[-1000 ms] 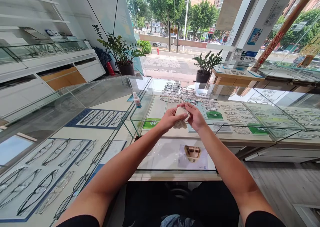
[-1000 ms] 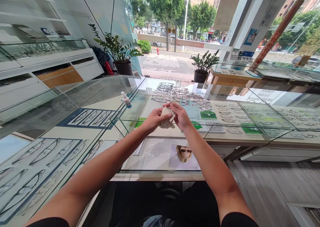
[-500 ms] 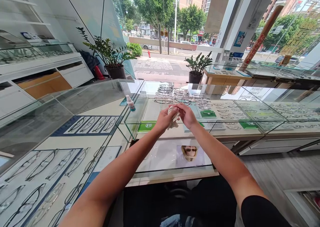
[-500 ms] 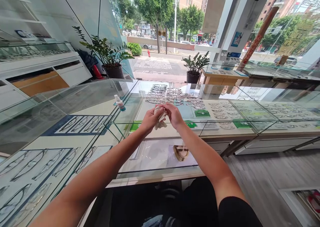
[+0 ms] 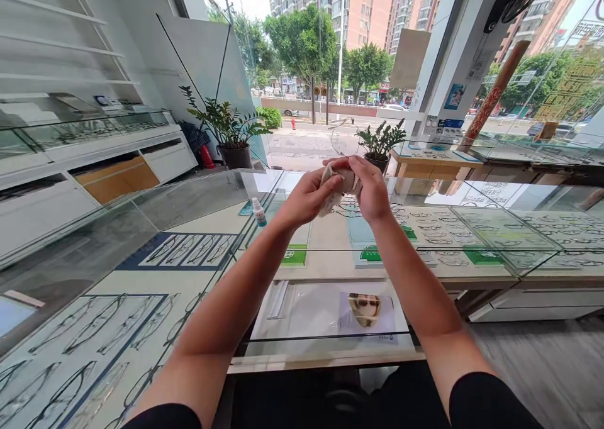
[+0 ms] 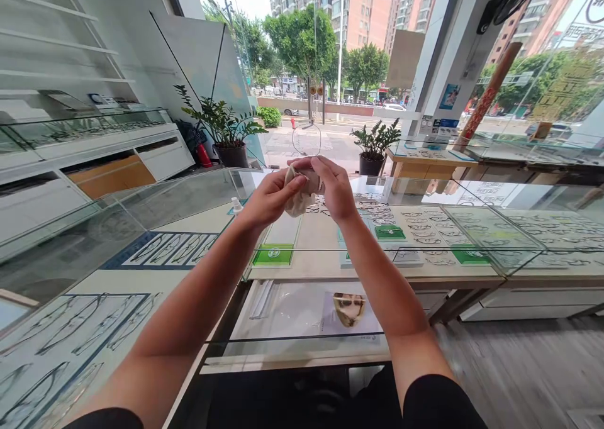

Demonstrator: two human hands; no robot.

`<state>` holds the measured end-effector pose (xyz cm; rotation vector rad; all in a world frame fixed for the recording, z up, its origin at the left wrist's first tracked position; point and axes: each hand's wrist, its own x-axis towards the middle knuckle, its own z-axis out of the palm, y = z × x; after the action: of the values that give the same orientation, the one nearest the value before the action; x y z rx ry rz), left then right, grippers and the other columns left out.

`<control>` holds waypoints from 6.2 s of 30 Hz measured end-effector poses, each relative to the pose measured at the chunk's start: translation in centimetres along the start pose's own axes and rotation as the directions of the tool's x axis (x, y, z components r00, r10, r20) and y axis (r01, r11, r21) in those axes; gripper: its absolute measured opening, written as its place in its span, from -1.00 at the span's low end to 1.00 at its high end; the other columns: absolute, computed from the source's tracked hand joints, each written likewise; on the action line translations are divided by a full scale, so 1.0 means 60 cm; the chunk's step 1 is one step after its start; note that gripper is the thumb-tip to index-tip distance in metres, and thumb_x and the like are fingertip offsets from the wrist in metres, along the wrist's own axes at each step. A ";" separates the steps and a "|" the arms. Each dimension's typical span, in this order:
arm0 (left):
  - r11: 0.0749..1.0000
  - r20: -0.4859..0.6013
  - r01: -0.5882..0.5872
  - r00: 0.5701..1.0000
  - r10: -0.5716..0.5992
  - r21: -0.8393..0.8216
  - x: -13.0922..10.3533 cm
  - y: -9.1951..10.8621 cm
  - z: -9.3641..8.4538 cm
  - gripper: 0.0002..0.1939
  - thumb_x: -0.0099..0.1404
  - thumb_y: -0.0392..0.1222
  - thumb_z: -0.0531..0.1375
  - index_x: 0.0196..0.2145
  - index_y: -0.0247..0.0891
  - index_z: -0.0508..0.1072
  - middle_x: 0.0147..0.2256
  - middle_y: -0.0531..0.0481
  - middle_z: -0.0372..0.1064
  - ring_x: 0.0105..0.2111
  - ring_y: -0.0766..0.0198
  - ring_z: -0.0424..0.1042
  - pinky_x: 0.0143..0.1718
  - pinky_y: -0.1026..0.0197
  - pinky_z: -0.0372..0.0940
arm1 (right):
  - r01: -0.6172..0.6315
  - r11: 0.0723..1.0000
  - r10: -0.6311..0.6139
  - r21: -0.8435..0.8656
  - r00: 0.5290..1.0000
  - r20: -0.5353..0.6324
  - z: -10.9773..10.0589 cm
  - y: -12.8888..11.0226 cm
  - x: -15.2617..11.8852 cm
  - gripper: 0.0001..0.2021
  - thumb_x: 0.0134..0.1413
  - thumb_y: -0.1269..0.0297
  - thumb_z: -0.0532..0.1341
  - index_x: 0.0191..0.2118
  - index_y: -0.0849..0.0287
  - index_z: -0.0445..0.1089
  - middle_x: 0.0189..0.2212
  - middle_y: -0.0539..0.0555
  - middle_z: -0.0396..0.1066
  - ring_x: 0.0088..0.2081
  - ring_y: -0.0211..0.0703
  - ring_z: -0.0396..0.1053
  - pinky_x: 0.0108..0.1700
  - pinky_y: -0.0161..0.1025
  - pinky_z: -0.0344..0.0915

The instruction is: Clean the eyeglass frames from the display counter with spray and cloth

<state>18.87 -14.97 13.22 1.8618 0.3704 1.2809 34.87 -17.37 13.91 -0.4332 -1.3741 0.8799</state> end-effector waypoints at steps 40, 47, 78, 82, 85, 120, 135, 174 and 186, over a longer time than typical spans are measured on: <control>0.980 0.052 0.065 0.997 -0.056 -0.188 -0.013 0.053 0.058 -0.42 0.24 0.25 0.55 -0.08 -0.30 0.61 -0.33 -0.04 0.55 -0.40 0.28 0.49 -0.37 0.26 0.41 | -0.029 0.999 0.028 -0.024 0.999 -0.033 0.002 -0.080 -0.047 -0.68 0.32 -0.14 0.43 -0.21 -0.01 0.51 0.02 0.07 0.69 -0.10 -0.06 0.58 -0.25 -0.18 0.51; 0.971 -0.057 0.060 0.996 -0.075 -0.234 -0.021 0.061 0.070 -0.31 0.33 0.50 0.37 -0.12 -0.27 0.63 -0.44 0.05 0.46 -0.52 0.32 0.42 -0.49 0.27 0.35 | -0.009 0.999 0.011 0.032 0.998 -0.069 0.023 -0.076 -0.063 -0.67 0.27 -0.15 0.46 -0.22 0.00 0.54 -0.05 0.03 0.67 -0.38 -0.24 0.42 -0.47 -0.28 0.36; 0.931 0.000 0.185 0.981 -0.195 -0.315 -0.034 0.081 -0.011 -0.56 0.18 0.12 0.62 -0.26 -0.30 0.69 -0.31 -0.10 0.67 -0.38 0.23 0.60 -0.29 0.23 0.49 | -0.182 0.981 0.187 -0.069 0.979 0.076 0.004 -0.064 -0.070 -0.75 0.26 0.00 0.44 -0.31 0.07 0.60 -0.26 -0.01 0.49 -0.14 -0.14 0.36 0.05 -0.17 0.30; 0.940 0.021 0.194 0.980 -0.196 -0.282 -0.035 0.089 -0.010 -0.58 0.10 0.03 0.66 -0.27 -0.29 0.68 -0.34 -0.07 0.64 -0.39 0.22 0.60 -0.28 0.21 0.52 | -0.250 0.968 0.248 0.013 0.964 0.094 0.007 -0.062 -0.070 -0.73 0.17 -0.01 0.51 -0.32 0.08 0.63 -0.29 0.00 0.52 -0.18 -0.16 0.37 0.01 -0.17 0.32; 0.956 -0.048 0.140 0.986 -0.158 -0.256 -0.035 0.093 0.001 -0.54 0.04 0.06 0.68 -0.30 -0.28 0.65 -0.40 -0.01 0.58 -0.45 0.30 0.51 -0.36 0.26 0.46 | -0.259 0.964 0.250 0.063 0.961 0.120 0.013 -0.061 -0.072 -0.73 0.14 -0.01 0.54 -0.32 0.06 0.65 -0.29 0.00 0.54 -0.16 -0.16 0.41 0.07 -0.16 0.35; 0.991 -0.318 -0.031 0.948 -0.012 -0.133 -0.035 0.086 0.050 -0.39 0.27 0.37 0.49 -0.47 -0.19 0.41 -0.61 0.11 0.28 -0.60 0.38 0.21 -0.53 0.24 0.15 | -0.271 0.962 0.266 0.005 0.949 0.170 0.031 -0.057 -0.083 -0.76 0.20 0.03 0.47 -0.32 0.09 0.63 -0.30 0.02 0.55 -0.18 -0.14 0.43 0.05 -0.15 0.39; 0.970 0.001 0.093 0.995 -0.096 -0.225 -0.030 0.081 0.005 -0.50 0.11 0.16 0.64 -0.23 -0.25 0.64 -0.35 -0.03 0.58 -0.40 0.24 0.50 -0.31 0.22 0.40 | -0.348 0.933 0.339 0.093 0.935 0.100 0.002 -0.067 -0.064 -0.72 -0.03 0.04 0.57 -0.39 0.11 0.59 -0.36 0.01 0.49 -0.29 -0.20 0.36 -0.19 -0.21 0.39; 0.985 -0.427 -0.067 0.904 -0.007 -0.160 -0.018 0.073 -0.013 -0.52 0.40 0.36 0.41 -0.17 -0.14 0.60 -0.46 0.06 0.43 -0.44 0.29 0.47 -0.36 0.22 0.44 | -0.219 0.976 0.217 0.016 0.973 0.073 -0.017 -0.104 -0.069 -0.74 0.24 0.01 0.48 -0.36 0.02 0.57 0.09 0.10 0.63 0.24 0.03 0.49 0.24 -0.03 0.44; 0.905 -0.294 -0.348 0.862 0.412 0.246 -0.033 0.091 -0.034 -0.37 0.47 0.29 0.24 -0.59 -0.15 0.23 -0.54 0.00 0.20 -0.53 0.29 0.18 -0.52 0.13 0.18 | -0.209 0.978 0.206 0.023 0.973 0.100 -0.020 -0.101 -0.070 -0.74 0.34 0.02 0.40 -0.32 0.03 0.50 -0.23 0.04 0.62 -0.08 -0.08 0.59 0.04 -0.09 0.54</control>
<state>15.13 -18.66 16.38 1.9291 0.3157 1.9123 37.94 -24.07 15.34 -0.5201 -1.4182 1.1064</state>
